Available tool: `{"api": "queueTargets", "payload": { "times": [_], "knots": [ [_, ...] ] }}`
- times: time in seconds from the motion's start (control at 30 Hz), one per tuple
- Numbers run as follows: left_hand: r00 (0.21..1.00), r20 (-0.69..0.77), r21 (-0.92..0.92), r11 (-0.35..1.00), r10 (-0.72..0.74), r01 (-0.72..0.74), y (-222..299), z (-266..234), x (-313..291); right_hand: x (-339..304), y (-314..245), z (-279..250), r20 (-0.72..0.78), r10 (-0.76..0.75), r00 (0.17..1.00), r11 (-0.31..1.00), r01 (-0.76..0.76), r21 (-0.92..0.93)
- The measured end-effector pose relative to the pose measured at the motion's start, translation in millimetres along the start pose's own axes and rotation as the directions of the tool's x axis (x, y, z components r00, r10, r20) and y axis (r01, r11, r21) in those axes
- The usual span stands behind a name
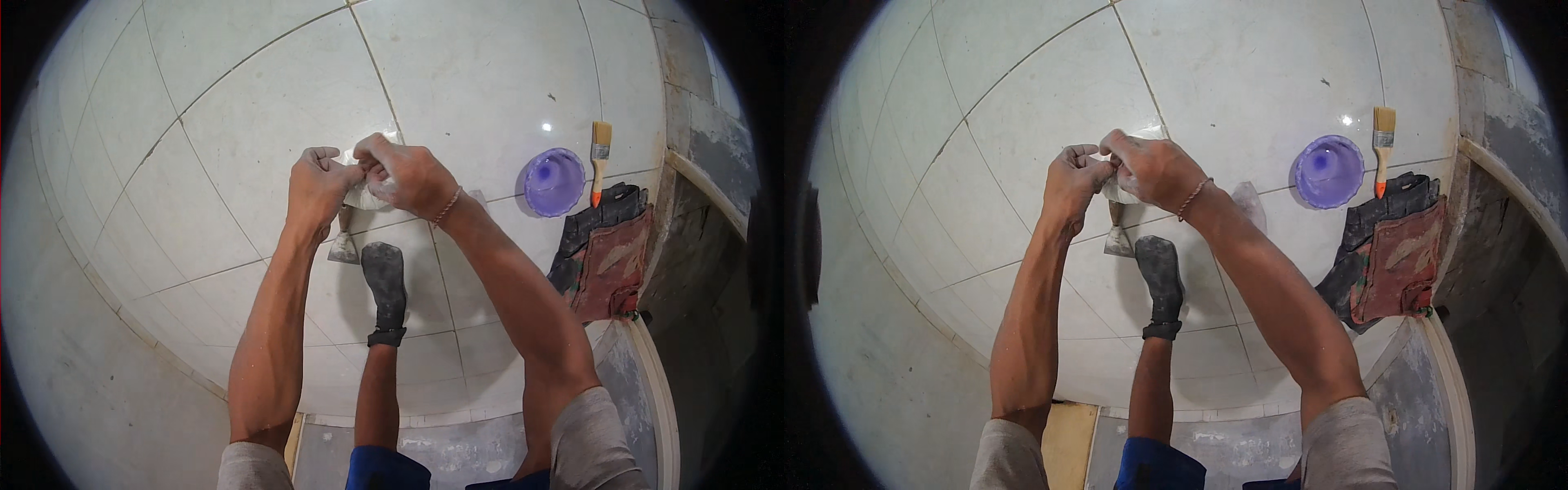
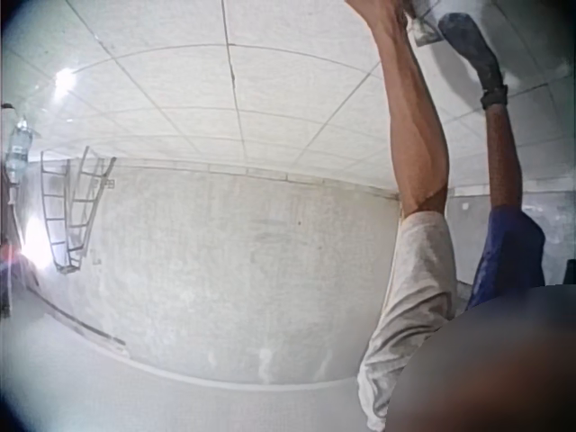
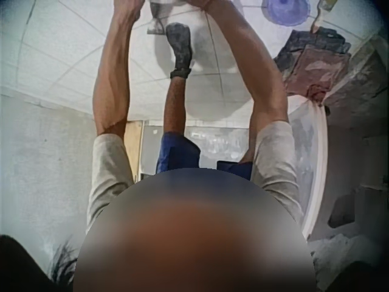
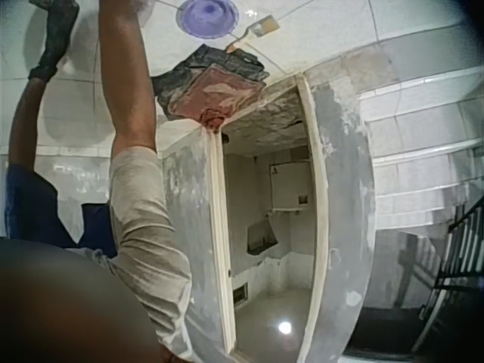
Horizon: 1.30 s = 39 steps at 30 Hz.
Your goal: Handling a bag of white powder, likely grout or plaster, in preparation for tile repair.
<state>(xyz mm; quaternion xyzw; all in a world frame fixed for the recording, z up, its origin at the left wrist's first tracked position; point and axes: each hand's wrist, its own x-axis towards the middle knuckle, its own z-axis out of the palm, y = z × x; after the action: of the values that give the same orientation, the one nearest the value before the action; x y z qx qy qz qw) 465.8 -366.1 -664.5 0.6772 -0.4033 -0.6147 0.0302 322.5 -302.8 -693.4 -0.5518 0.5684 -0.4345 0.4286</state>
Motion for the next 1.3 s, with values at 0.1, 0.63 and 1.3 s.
{"api": "queueTargets", "payload": {
  "times": [0.1,0.63,1.3],
  "knots": [
    [1.000,0.007,0.078,0.997,0.015,-0.015,1.0,-0.9,-2.4,5.6,2.3,-2.3,0.180,-0.024,0.983,0.989,0.050,-0.139],
    [0.996,0.059,-0.048,0.997,0.060,-0.057,-6.7,3.2,2.6,9.1,6.2,7.3,0.277,-0.146,0.950,0.940,0.221,-0.262],
    [0.933,-0.228,0.060,0.960,0.279,-0.273,-12.5,19.4,-38.4,-26.6,-35.7,33.5,0.025,0.893,0.449,0.380,-0.783,0.493]
  ]
}}
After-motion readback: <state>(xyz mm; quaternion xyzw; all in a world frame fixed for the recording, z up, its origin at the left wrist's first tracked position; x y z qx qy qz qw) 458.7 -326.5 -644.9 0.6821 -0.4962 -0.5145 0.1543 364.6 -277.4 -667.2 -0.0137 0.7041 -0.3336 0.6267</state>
